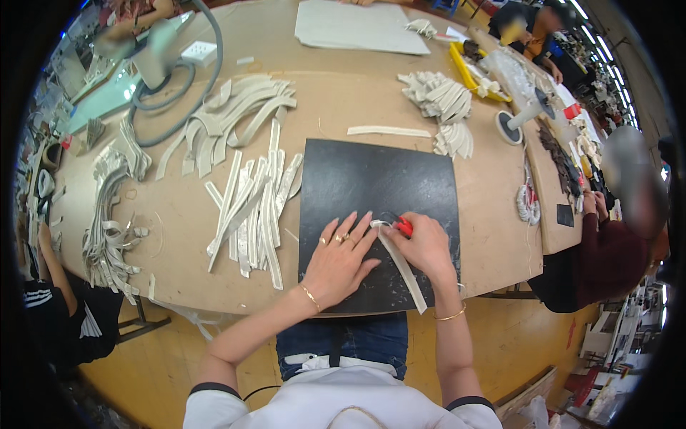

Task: The person uses a red utility knife to trim a white strip of material on a black cutting mat. They repeatedly cut off small pieces and set them aside while working at a shared table in a workshop.

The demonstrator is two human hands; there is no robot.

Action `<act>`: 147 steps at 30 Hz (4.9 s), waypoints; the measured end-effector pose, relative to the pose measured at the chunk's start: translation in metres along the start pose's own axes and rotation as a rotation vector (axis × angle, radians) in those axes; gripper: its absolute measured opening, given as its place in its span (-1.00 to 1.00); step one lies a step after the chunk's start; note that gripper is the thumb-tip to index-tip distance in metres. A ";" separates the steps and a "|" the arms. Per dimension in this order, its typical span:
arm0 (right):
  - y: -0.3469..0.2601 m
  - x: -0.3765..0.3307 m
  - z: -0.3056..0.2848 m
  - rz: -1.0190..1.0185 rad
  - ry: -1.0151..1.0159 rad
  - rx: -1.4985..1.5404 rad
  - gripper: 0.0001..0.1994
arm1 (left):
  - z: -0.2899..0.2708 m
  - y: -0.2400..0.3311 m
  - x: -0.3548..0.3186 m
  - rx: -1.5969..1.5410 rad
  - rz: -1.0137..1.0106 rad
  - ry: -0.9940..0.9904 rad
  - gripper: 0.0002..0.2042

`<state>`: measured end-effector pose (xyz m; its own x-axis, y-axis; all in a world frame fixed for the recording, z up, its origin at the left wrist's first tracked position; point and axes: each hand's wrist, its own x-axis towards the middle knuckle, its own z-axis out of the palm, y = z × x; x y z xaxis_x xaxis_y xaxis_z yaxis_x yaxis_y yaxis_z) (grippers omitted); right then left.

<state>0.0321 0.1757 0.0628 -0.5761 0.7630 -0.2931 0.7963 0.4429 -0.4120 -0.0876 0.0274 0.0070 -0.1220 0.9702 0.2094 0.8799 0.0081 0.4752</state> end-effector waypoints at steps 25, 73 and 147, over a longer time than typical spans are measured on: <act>-0.013 -0.003 0.015 0.067 -0.015 0.204 -0.77 | 0.006 -0.017 0.016 0.158 0.041 -0.002 -0.66; 0.189 -0.080 -0.069 0.364 0.472 -0.107 -0.75 | -0.019 0.003 -0.033 0.300 -0.271 -0.077 -0.31; 0.068 -0.011 -0.013 0.215 -0.271 0.453 -0.75 | 0.009 0.038 -0.017 0.345 -0.505 -0.171 -0.39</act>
<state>0.0953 0.2037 0.0494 -0.4839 0.6394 -0.5975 0.7767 -0.0007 -0.6299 -0.0480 0.0134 0.0133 -0.5110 0.8509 -0.1217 0.8337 0.5251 0.1710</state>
